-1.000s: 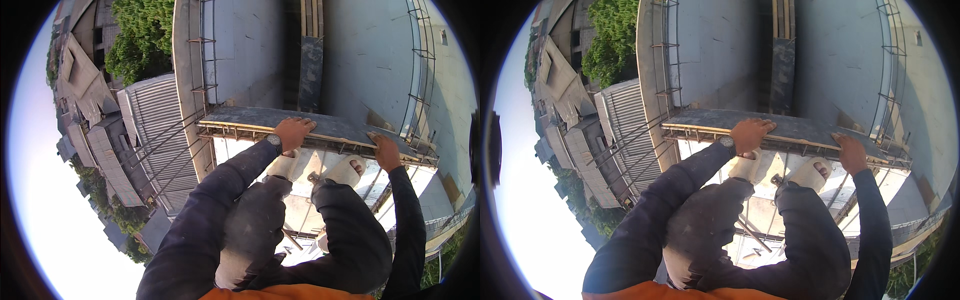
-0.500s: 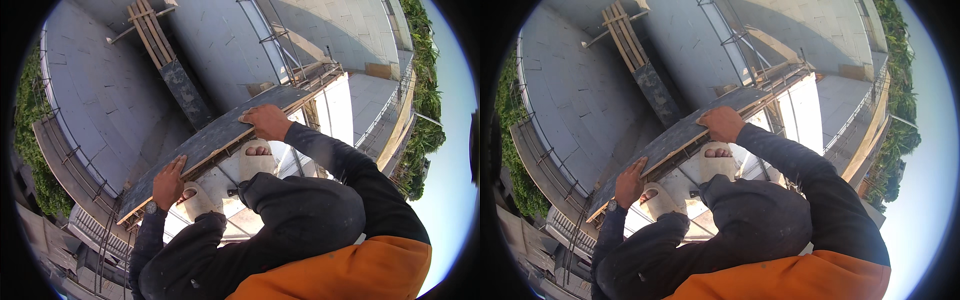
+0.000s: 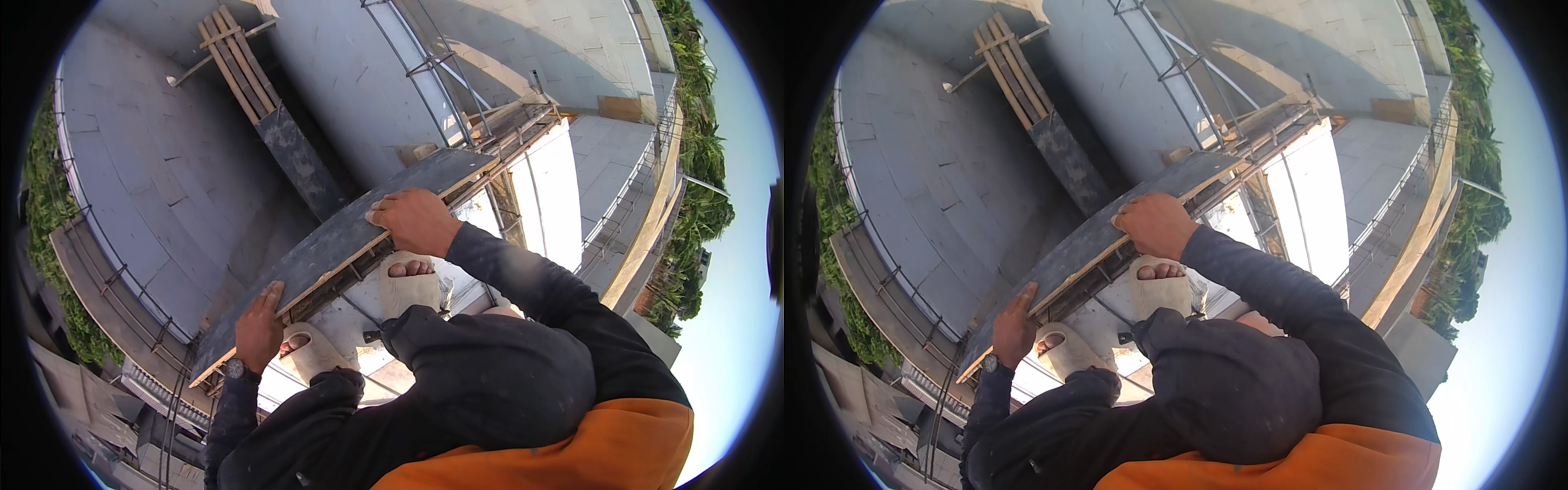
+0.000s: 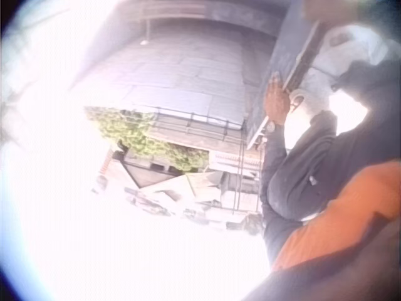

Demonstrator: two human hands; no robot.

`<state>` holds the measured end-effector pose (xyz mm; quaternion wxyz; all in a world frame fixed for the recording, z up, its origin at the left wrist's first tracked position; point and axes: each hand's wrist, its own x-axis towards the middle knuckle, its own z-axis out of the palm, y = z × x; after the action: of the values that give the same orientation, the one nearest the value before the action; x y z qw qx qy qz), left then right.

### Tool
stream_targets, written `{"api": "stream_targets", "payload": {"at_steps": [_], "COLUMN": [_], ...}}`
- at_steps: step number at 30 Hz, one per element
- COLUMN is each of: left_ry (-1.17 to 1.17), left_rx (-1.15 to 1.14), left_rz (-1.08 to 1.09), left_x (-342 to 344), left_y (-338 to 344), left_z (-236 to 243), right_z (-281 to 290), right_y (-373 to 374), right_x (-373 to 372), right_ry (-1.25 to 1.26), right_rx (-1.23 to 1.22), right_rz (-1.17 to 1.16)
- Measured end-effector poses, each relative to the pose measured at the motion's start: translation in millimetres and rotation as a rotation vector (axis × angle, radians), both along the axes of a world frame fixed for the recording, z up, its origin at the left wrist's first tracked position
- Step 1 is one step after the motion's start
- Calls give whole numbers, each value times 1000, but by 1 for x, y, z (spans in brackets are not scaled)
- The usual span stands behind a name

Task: The person saws a piece of board, places it against the concrete and rebar structure, and hammers it into place.

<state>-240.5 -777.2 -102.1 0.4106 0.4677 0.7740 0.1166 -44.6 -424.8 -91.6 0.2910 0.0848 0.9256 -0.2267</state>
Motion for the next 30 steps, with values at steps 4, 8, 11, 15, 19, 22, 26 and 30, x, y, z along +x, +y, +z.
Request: {"api": "stream_targets", "payload": {"at_steps": [4, 8, 11, 15, 19, 22, 26, 30], "left_ry": [-1, 13, -4, -21, -17, 18, 19, 23], "left_rx": [-25, -41, -16, -29, 12, 29, -23, -67], "left_rz": [-4, -8, -9, -35, -33, -24, -1, 3], "left_x": [-5, -2, -6, -8, -12, -6, -6, -7], "left_y": [10, 4, 11, 13, 14, 14, 14, 14], "left_z": [6, -3, -10, -12, -18, -15, -11, -11], "right_z": [-1, -9, -27, -31, -42, -35, -34, -32], "right_y": [5, 9, 16, 16, 18, 17, 16, 19], "right_x": [-6, -6, -2, -3, 2, 0, -2, -10], "right_ry": [26, 74, 62, 80, 189, 143, 164, 40], "right_rx": [-9, 1, -49, -60, -72, -48, -82, -64], "right_rz": [22, 41, 31, -34, -98, -96, -126, -52]}}
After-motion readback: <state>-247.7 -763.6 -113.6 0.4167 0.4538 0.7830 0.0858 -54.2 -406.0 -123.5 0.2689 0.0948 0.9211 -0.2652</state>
